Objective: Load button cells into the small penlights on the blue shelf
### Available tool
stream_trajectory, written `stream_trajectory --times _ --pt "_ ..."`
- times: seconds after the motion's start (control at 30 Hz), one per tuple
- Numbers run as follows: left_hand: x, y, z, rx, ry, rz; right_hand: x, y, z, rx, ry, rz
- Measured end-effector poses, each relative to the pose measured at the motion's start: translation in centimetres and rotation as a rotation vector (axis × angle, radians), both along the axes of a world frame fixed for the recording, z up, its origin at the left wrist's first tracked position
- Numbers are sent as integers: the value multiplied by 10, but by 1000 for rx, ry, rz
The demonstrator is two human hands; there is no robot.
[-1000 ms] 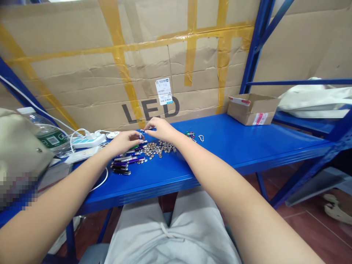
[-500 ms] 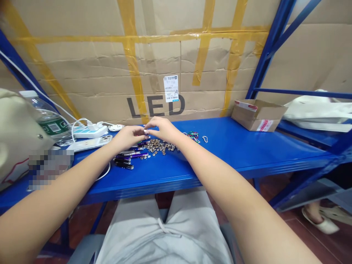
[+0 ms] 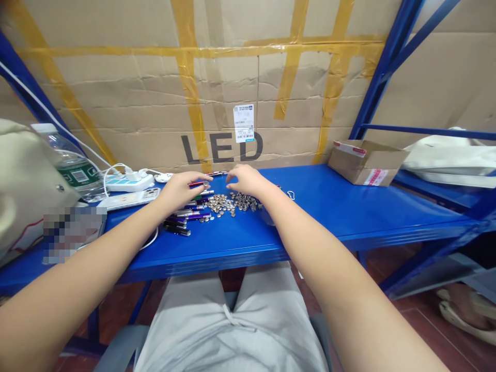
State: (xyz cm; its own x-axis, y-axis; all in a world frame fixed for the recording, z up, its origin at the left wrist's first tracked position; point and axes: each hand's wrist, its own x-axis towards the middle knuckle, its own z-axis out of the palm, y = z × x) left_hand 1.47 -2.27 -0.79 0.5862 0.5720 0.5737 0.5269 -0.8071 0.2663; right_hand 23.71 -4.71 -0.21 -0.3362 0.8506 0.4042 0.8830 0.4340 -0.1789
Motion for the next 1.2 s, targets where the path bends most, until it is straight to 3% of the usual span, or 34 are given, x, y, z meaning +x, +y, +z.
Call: stream_trajectory --times 0.17,0.6,1.2 --pt "0 1 -1 20 32 -9 1 5 -9 -168 -135 -120" --pt "1 2 -3 7 56 -41 -15 3 -11 -256 -132 -260" --pt "0 2 -2 9 91 -73 -15 1 -11 -314 -79 -116"
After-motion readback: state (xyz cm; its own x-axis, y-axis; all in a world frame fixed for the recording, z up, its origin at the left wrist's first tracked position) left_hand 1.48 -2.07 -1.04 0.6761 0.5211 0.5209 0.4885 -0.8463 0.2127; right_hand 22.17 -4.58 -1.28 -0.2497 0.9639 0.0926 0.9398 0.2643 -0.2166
